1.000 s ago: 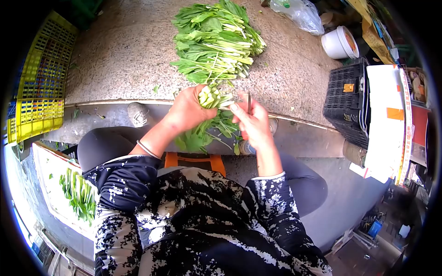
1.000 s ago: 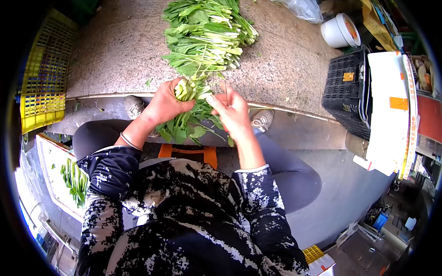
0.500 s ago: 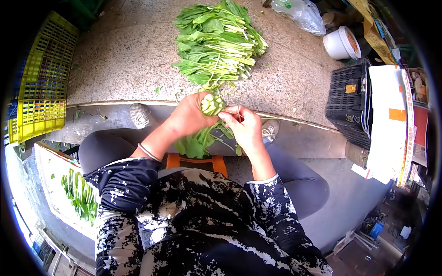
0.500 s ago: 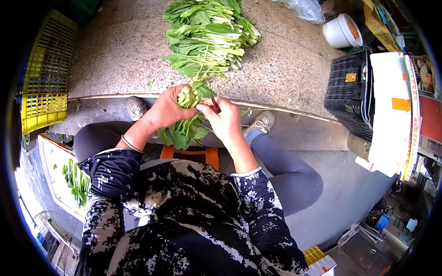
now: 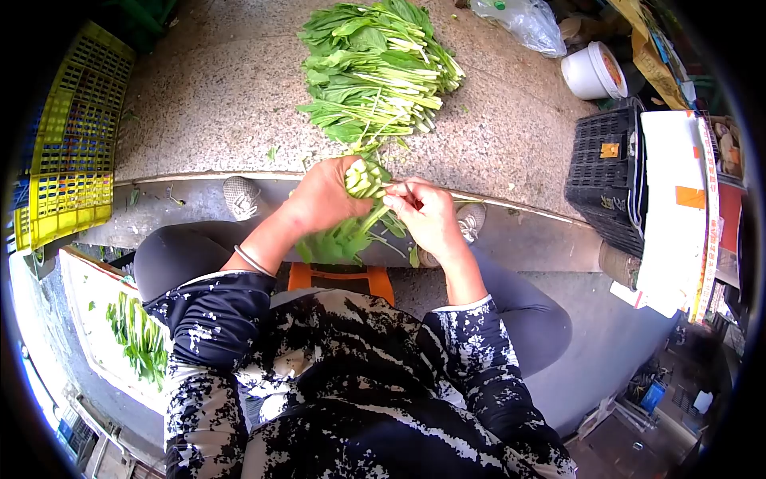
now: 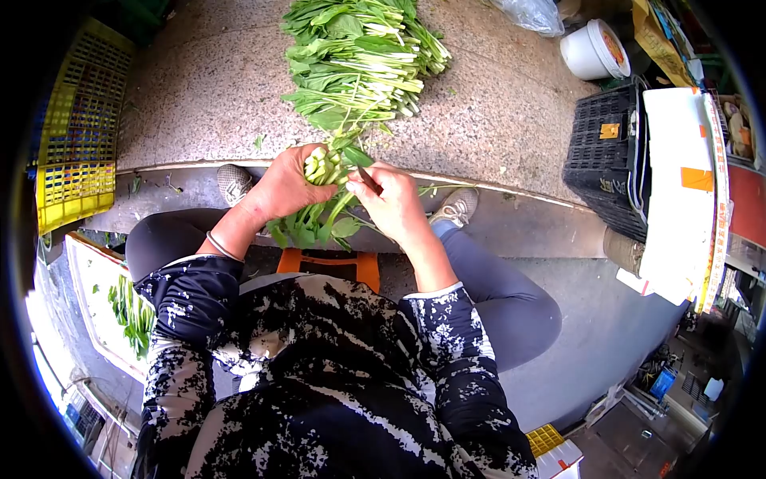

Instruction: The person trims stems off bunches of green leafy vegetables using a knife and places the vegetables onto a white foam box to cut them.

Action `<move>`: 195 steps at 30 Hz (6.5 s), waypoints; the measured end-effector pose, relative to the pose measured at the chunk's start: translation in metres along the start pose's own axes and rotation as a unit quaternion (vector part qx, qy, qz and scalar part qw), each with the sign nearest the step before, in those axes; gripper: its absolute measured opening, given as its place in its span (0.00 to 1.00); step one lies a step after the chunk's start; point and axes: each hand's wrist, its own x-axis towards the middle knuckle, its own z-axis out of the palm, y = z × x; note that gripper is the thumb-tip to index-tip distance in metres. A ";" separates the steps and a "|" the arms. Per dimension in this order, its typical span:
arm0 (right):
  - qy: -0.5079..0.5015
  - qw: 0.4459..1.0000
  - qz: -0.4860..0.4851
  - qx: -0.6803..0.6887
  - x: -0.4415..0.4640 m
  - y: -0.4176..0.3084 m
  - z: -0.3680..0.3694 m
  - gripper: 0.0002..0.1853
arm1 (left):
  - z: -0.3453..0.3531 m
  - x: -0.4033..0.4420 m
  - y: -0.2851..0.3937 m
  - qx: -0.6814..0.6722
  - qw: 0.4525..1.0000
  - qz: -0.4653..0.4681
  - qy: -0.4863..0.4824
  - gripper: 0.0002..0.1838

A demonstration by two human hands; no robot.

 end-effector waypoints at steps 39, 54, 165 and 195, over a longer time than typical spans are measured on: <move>0.194 0.866 0.198 0.417 0.135 0.094 0.022 0.11 | -0.013 -0.003 -0.013 -0.087 0.994 -0.068 0.001 0.19; 0.180 0.932 0.148 0.276 0.058 0.044 -0.010 0.08 | 0.005 -0.004 -0.005 0.205 0.970 0.090 0.097 0.17; 0.139 0.927 0.109 0.331 0.104 0.043 -0.038 0.09 | -0.008 -0.006 -0.008 0.148 0.987 0.026 -0.061 0.26; 0.011 0.985 0.026 0.168 -0.014 -0.039 0.006 0.24 | 0.001 -0.009 0.007 -0.032 0.987 0.158 -0.010 0.14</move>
